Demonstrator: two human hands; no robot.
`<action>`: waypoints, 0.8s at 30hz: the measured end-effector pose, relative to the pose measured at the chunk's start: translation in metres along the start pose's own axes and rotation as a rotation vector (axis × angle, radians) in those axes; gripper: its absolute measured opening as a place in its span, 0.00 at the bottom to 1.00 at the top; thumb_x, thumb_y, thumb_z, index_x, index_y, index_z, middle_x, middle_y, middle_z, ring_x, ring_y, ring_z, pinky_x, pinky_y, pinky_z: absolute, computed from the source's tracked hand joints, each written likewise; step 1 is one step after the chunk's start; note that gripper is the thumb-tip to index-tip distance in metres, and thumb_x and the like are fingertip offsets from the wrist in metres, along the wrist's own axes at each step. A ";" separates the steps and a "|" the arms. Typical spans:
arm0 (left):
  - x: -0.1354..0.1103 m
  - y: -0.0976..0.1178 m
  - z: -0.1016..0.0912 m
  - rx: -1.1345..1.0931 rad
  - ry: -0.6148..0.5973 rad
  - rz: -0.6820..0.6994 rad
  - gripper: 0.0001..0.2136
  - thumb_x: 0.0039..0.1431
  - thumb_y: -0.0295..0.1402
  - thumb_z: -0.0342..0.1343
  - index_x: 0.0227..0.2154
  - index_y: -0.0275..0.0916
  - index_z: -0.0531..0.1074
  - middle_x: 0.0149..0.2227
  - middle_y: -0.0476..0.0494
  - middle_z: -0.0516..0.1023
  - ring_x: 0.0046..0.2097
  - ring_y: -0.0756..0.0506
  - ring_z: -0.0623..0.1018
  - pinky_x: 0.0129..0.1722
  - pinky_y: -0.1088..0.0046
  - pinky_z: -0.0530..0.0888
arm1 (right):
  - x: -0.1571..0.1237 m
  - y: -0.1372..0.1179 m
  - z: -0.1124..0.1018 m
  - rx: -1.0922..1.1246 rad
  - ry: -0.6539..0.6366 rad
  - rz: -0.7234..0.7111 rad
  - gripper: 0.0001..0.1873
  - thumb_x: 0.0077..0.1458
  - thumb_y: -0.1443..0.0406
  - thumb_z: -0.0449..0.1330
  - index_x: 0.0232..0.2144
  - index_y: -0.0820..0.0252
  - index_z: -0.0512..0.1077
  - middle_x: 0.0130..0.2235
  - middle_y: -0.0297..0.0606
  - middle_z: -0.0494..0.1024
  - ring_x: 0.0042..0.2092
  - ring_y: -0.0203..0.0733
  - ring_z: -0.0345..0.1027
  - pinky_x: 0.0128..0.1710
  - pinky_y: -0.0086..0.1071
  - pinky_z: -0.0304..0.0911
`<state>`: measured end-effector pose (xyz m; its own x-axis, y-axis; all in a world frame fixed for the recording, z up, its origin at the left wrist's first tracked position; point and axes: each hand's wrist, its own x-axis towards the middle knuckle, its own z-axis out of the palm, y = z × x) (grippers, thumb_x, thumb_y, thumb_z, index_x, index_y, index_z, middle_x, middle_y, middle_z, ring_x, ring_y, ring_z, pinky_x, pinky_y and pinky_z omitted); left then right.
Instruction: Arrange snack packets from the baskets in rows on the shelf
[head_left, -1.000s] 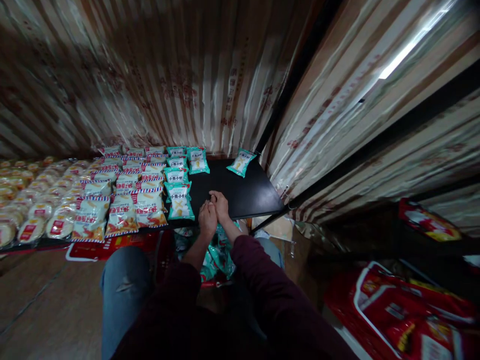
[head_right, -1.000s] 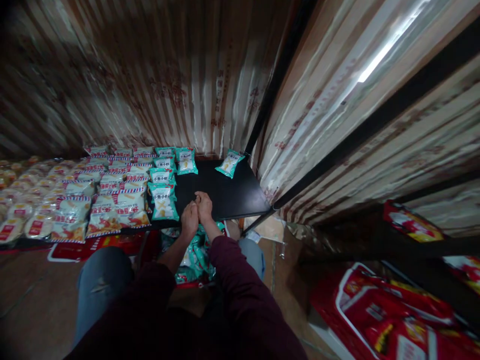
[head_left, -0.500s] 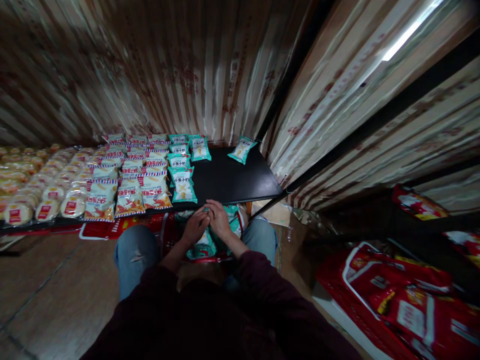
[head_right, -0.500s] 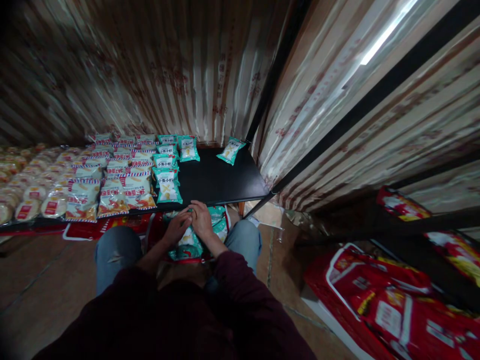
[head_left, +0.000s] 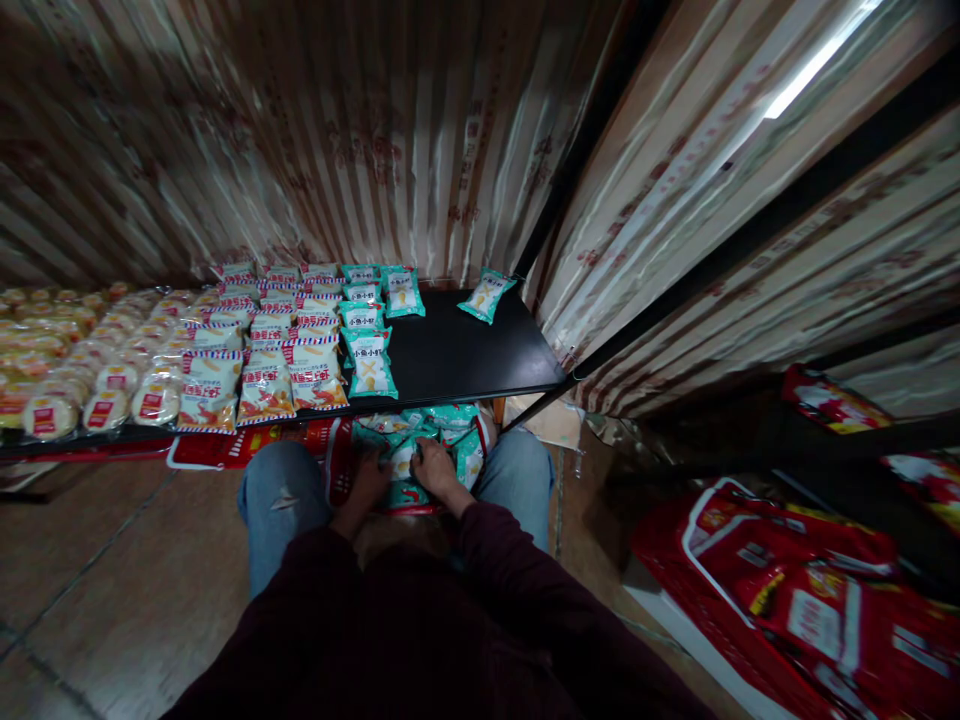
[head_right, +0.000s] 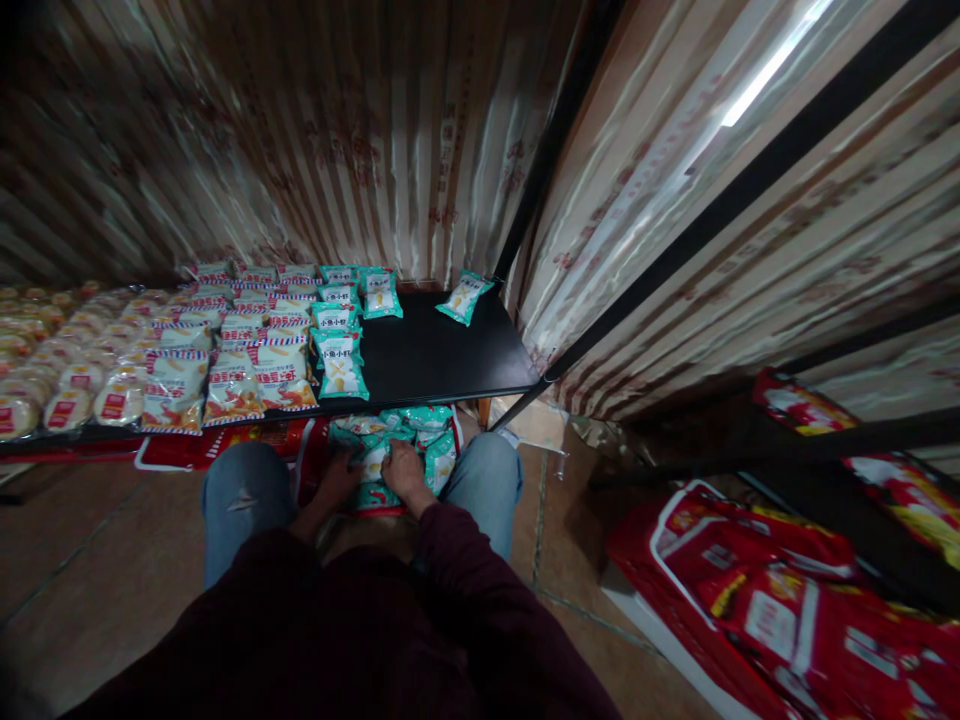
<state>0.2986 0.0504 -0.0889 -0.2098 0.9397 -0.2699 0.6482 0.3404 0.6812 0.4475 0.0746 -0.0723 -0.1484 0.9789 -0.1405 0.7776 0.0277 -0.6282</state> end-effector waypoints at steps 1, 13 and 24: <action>-0.001 -0.002 0.001 -0.013 0.012 -0.012 0.16 0.49 0.30 0.52 0.43 0.35 0.71 0.50 0.34 0.73 0.56 0.40 0.69 0.55 0.62 0.63 | -0.001 0.002 0.001 -0.003 -0.013 0.010 0.20 0.51 0.71 0.55 0.48 0.63 0.70 0.48 0.50 0.74 0.51 0.48 0.67 0.51 0.37 0.59; -0.005 0.003 -0.005 -0.081 0.140 0.017 0.15 0.52 0.37 0.52 0.40 0.36 0.73 0.49 0.36 0.71 0.57 0.40 0.67 0.57 0.63 0.62 | 0.013 0.006 0.008 0.667 0.046 0.233 0.23 0.46 0.68 0.59 0.48 0.60 0.70 0.46 0.43 0.76 0.45 0.42 0.72 0.44 0.35 0.66; -0.012 0.024 -0.025 -0.300 0.111 -0.023 0.18 0.55 0.39 0.51 0.46 0.38 0.70 0.50 0.40 0.74 0.51 0.43 0.73 0.52 0.65 0.68 | 0.016 0.001 -0.019 1.046 0.140 0.224 0.20 0.39 0.54 0.63 0.34 0.61 0.74 0.31 0.35 0.78 0.33 0.40 0.71 0.35 0.33 0.66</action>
<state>0.2985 0.0482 -0.0520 -0.3114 0.9239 -0.2226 0.4008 0.3401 0.8507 0.4573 0.0937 -0.0606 0.0549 0.9565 -0.2864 -0.1392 -0.2767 -0.9508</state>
